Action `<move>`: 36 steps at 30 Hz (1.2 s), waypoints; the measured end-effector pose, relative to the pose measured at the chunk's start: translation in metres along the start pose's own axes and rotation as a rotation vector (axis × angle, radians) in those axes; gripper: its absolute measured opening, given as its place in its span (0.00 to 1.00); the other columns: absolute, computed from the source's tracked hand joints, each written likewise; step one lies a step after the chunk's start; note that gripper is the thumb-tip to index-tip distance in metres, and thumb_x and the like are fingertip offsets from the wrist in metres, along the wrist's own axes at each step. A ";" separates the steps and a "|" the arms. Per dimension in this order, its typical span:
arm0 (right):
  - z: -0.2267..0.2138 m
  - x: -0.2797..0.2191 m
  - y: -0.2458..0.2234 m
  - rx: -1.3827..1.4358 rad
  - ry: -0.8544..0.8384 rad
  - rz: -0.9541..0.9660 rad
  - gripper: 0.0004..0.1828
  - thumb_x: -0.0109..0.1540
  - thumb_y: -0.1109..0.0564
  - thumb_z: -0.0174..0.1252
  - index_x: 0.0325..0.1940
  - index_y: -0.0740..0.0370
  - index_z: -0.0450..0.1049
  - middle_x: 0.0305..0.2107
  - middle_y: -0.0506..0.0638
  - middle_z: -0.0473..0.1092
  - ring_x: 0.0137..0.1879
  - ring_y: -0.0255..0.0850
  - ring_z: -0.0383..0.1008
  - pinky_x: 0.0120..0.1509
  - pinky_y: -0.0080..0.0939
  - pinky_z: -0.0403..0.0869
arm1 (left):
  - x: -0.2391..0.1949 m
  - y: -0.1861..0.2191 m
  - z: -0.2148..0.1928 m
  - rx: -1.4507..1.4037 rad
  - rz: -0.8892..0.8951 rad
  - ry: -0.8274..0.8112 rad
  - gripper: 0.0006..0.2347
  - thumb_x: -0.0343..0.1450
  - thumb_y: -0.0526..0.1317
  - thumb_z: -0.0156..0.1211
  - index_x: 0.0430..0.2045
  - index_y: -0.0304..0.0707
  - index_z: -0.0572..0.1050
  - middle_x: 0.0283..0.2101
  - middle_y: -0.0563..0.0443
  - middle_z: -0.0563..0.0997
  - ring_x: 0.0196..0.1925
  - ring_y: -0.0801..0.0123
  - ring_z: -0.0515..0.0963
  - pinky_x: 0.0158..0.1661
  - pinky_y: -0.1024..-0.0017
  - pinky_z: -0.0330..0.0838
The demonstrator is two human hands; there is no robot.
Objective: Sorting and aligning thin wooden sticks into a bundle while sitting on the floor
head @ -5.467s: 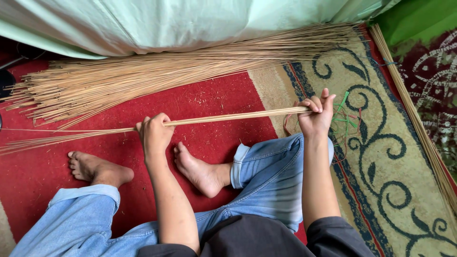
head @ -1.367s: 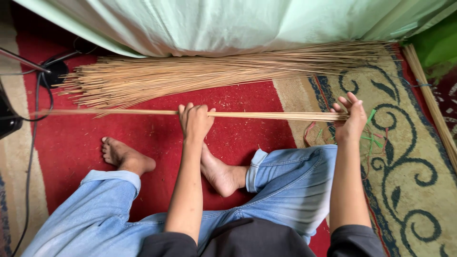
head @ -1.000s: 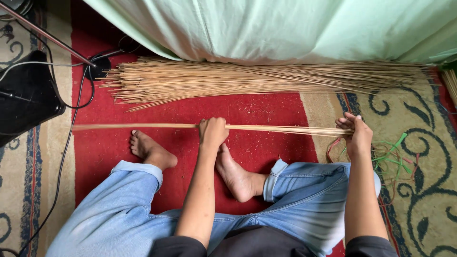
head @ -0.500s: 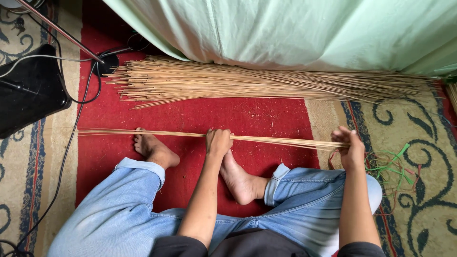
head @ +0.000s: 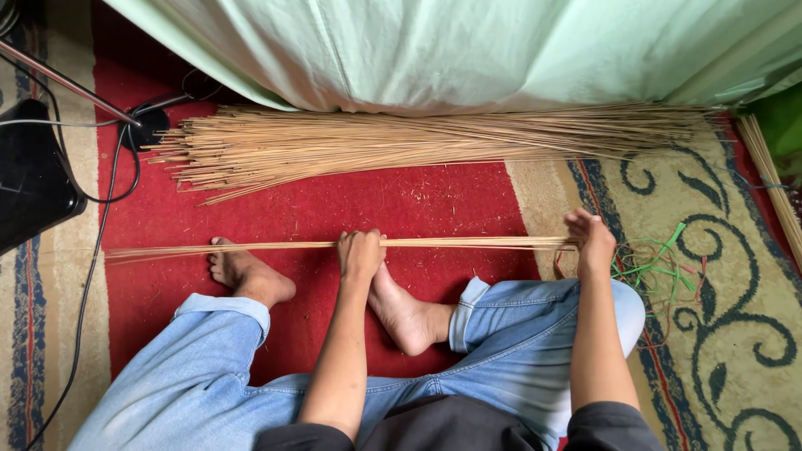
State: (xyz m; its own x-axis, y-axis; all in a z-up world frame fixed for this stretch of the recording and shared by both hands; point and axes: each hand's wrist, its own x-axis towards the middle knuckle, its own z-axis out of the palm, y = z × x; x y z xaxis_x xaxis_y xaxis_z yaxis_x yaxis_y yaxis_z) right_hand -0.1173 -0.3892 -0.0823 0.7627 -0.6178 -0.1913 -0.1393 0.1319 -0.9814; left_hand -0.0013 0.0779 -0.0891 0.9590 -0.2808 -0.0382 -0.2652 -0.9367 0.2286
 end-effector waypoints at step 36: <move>0.074 0.028 0.061 -1.662 -0.373 -0.427 0.14 0.68 0.39 0.51 0.48 0.46 0.70 0.42 0.43 0.70 0.58 0.41 0.70 0.70 0.49 0.65 | 0.074 0.017 0.051 0.195 0.219 -0.134 0.09 0.73 0.48 0.55 0.38 0.47 0.75 0.44 0.49 0.74 0.53 0.58 0.69 0.51 0.55 0.65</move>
State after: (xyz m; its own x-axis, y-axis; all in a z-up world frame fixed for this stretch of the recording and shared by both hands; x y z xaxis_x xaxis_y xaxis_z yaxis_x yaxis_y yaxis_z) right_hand -0.0581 -0.3411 -0.1463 0.9727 -0.1683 -0.1597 -0.1665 -0.9857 0.0246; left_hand 0.0598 0.0305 -0.1376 0.8585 -0.4935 -0.1394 -0.4908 -0.8695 0.0556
